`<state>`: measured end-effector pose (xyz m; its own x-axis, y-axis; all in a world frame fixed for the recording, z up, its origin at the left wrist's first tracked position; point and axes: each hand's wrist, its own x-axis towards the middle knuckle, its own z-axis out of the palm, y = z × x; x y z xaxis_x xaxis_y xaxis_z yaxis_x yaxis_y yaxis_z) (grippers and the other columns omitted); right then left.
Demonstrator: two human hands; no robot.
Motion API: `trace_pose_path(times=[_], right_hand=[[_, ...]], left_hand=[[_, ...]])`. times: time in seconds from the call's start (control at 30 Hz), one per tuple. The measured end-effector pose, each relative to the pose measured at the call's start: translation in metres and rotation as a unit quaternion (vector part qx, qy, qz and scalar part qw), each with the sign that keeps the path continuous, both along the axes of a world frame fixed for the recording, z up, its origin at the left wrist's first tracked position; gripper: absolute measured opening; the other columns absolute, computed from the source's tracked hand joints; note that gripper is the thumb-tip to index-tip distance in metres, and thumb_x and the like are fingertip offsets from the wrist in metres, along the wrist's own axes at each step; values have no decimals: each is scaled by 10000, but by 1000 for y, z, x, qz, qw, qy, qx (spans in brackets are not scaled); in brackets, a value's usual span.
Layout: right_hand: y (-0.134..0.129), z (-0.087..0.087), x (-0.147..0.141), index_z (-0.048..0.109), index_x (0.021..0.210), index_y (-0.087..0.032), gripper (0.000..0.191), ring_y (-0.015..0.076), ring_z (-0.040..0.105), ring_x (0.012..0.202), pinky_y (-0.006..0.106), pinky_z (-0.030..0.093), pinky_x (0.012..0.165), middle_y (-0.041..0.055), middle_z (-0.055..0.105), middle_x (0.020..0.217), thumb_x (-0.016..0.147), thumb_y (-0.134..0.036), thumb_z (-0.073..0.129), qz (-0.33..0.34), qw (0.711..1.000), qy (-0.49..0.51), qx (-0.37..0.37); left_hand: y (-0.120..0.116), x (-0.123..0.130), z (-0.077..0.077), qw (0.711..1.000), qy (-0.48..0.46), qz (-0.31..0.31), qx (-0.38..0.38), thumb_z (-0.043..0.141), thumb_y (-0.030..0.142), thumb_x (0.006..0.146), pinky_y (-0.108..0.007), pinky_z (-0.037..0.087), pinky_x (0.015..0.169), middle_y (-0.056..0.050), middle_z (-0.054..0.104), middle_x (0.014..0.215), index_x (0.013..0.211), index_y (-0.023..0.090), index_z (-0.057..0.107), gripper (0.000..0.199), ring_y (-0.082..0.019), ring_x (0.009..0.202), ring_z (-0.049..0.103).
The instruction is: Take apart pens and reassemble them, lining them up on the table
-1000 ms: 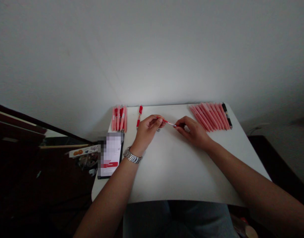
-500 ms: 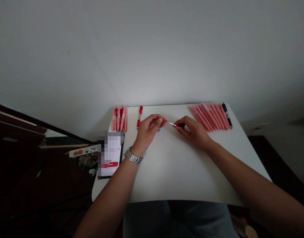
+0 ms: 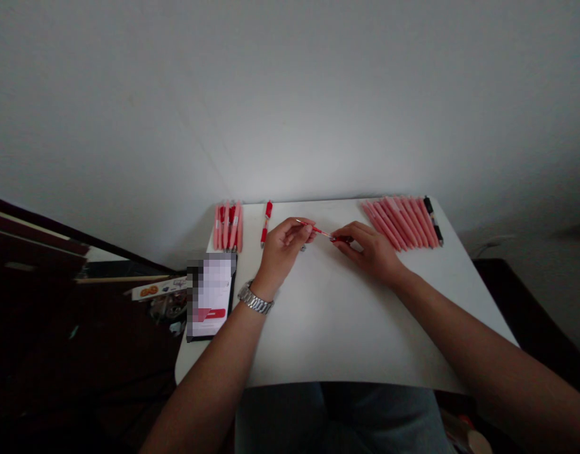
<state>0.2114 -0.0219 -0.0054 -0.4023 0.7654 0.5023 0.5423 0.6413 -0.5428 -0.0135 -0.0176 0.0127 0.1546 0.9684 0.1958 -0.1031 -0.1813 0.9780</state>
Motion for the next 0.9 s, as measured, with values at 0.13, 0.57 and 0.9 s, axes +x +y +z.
trace_pose_path(times=[0.13, 0.57, 0.9], right_hand=[[0, 1, -1, 672, 1073, -218, 163, 205, 660, 812, 341, 540, 715, 86, 706, 942, 1009, -321, 563, -6, 1000, 0, -1], [0, 3, 0, 667, 1052, -207, 156, 202, 680, 801, 347, 572, 732, 80, 702, 914, 1000, -313, 566, -27, 1000, 2, -12], [4, -9, 3, 621, 1035, -219, 326, 226, 769, 865, 409, 652, 811, 80, 777, 943, 923, -523, 655, -81, 976, 154, -133]], left_hand=[[-1, 0, 2, 1000, 1, -4, -3, 720, 424, 893, -280, 584, 814, -62, 750, 946, 1020, 184, 720, 271, -141, 846, 714], [0, -1, 3, 998, -20, 52, 21, 694, 456, 909, -286, 597, 813, -59, 721, 964, 1005, 192, 695, 281, -136, 832, 698], [7, -4, -5, 990, -73, 120, 26, 667, 463, 928, -275, 593, 823, -43, 665, 995, 988, 210, 644, 260, -123, 853, 678]])
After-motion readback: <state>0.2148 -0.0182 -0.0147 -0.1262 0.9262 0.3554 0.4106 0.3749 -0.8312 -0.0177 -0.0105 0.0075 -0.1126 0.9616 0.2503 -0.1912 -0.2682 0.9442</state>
